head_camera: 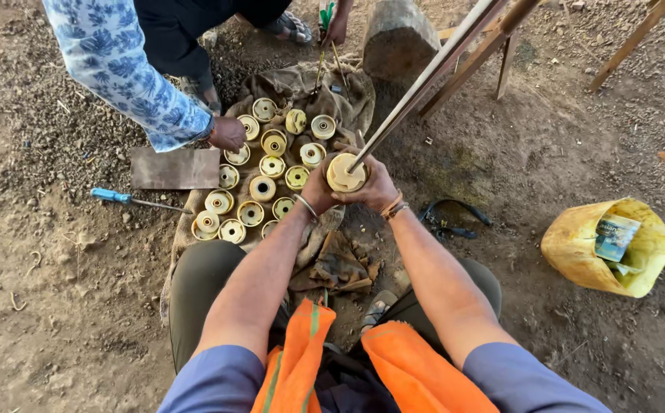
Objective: The person sits on the ground and assembles small yellow metal parts onto a long metal rod. They hold the rod steady while a coworker uses a hammer to tap the parts into place. The person occasionally picks up a plastic bottle to pour liquid onto the rod.
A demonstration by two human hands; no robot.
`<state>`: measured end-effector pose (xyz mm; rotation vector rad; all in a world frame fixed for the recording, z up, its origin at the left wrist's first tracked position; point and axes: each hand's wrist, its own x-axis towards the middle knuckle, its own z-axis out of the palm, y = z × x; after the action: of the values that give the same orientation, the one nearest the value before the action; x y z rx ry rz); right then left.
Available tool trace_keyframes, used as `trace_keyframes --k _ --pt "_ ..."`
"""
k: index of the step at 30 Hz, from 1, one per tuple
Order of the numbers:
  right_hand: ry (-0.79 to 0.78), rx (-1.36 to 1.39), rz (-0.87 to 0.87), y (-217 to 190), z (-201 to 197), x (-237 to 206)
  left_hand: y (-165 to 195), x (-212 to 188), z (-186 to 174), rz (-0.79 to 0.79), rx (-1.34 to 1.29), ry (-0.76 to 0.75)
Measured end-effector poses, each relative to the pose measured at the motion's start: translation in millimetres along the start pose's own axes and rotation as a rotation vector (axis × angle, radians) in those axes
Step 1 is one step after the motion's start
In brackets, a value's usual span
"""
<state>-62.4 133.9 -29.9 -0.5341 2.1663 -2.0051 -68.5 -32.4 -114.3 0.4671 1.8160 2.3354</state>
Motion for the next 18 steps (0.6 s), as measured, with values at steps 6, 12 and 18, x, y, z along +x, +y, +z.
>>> trace_keyframes --k 6,12,18 --pt "0.243 0.090 -0.110 -13.3 35.2 -2.6 9.2 -3.0 6.2 -0.020 -0.139 0.174" --pt "0.447 -0.316 -0.322 -92.4 20.6 -29.6 -5.5 -30.1 39.7 -0.064 0.254 0.184" --pt "0.423 -0.433 -0.460 -105.4 -2.1 -30.7 11.0 15.2 3.6 -0.080 0.207 0.138"
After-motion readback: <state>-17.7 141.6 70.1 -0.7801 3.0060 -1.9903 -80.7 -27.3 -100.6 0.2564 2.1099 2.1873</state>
